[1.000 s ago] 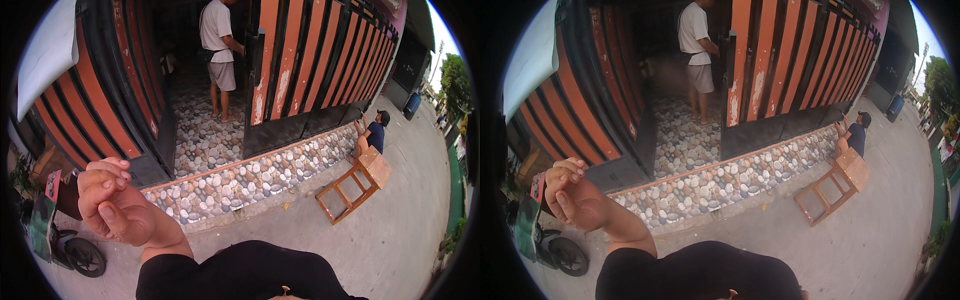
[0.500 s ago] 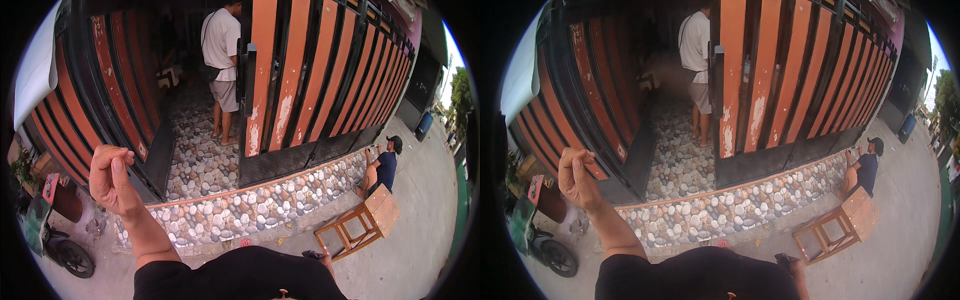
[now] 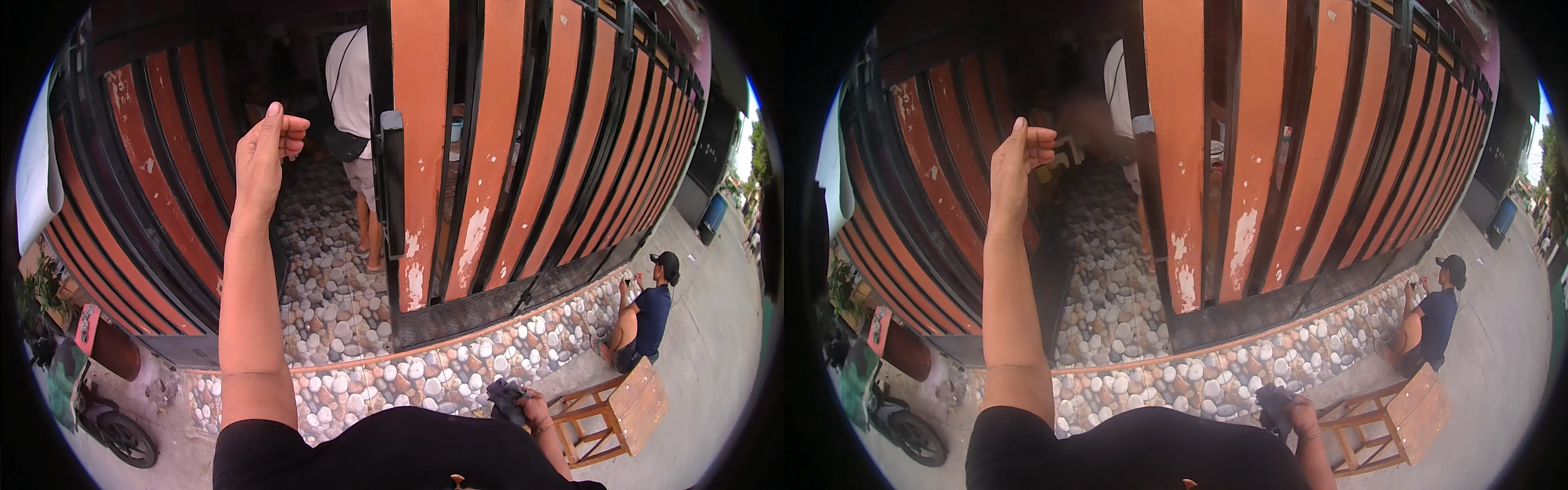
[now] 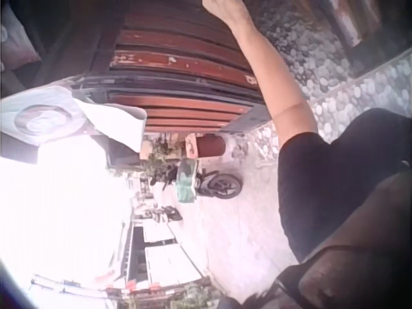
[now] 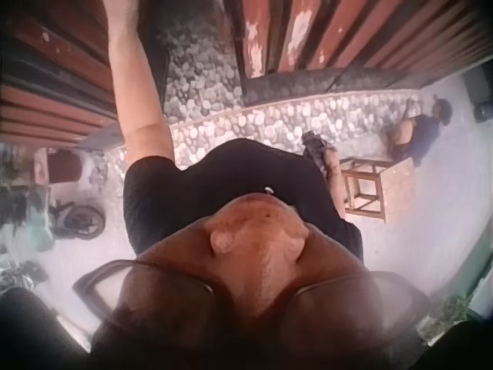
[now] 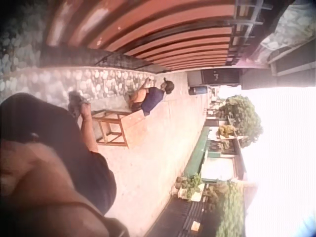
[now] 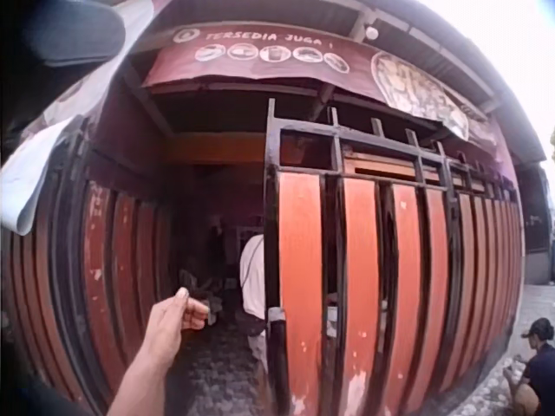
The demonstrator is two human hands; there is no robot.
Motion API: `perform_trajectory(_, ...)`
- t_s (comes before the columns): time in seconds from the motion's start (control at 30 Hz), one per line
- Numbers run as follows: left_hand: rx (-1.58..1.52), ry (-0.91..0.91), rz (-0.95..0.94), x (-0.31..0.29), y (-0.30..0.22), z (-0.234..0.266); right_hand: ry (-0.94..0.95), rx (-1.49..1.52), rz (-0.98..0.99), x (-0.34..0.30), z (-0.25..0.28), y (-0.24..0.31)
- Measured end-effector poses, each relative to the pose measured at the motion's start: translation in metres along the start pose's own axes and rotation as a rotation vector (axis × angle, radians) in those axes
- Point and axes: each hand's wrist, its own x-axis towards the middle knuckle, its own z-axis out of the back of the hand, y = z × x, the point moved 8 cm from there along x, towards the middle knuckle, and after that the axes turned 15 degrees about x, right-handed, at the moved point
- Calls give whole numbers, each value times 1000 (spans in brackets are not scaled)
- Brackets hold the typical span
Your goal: The person wipes down the black frame and orange panels of a metal gate using a grey cloth, reaching high and low to clean different sections.
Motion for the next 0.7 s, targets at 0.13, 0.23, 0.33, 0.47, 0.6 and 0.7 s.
perform_trajectory(0.13, 33, 47, 109, 54, 15, -48, 107, 111, 111, 54, -64, 107)
perform_trajectory(0.23, -11, -28, 203, 89, 43, -79, 235, 135, 236, 82, -122, 198)
perform_trajectory(0.33, -41, -60, 267, 104, 51, -111, 326, 171, 517, 90, -177, 293)
perform_trajectory(0.47, -141, -52, 335, 107, 79, -120, 296, 147, 1075, 75, -243, 401)
perform_trajectory(0.6, -235, 59, 413, 87, 101, -133, 122, -153, 1771, 43, -312, 471)
perform_trajectory(0.7, -401, 159, 463, 73, 111, -153, 150, -118, 1832, 79, -353, 474)
